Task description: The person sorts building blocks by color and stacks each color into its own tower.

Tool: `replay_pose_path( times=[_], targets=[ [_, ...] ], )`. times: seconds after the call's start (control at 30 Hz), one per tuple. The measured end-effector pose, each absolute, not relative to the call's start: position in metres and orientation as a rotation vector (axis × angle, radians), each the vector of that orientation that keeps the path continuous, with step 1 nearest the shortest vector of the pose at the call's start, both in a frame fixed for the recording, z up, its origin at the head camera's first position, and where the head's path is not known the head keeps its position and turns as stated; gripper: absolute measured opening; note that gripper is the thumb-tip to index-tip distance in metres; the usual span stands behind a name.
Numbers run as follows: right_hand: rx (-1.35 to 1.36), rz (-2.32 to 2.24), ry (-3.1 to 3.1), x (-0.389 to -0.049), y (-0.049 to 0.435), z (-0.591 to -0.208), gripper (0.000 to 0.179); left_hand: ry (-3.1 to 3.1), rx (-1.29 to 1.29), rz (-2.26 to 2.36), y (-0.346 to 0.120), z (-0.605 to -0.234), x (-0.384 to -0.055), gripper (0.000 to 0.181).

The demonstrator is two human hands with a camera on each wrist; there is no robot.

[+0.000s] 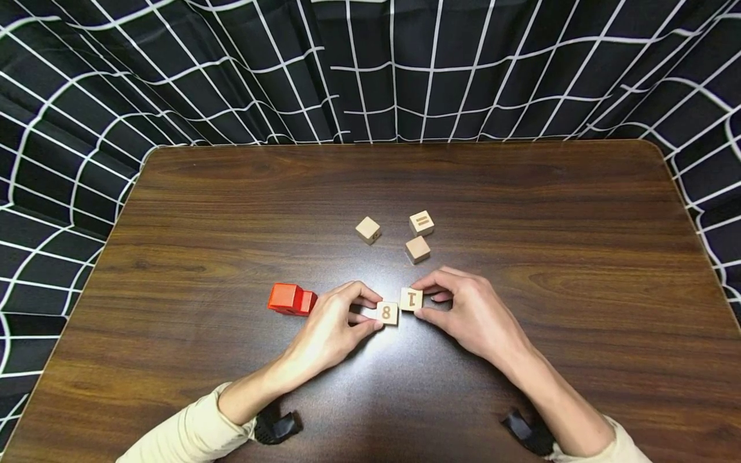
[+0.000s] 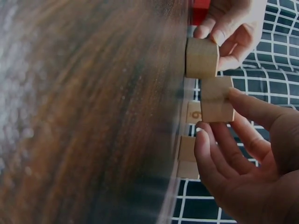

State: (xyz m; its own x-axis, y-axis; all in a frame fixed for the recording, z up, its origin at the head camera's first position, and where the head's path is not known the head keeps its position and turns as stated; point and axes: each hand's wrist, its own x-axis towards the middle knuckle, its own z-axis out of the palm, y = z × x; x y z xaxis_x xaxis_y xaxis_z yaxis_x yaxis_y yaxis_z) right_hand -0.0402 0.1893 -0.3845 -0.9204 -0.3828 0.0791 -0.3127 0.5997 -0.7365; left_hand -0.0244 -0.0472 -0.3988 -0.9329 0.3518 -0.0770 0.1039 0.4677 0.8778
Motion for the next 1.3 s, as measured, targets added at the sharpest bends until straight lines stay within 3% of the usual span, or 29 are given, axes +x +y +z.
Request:
replay_pose_path(
  times=[1.3],
  targets=[
    [-0.548, -1.16, 2.598, -0.039, 0.1866, -0.3859, 0.031, 2.513, 0.406, 1.418, -0.0461, -0.3983, -0.025, 0.029]
  ],
)
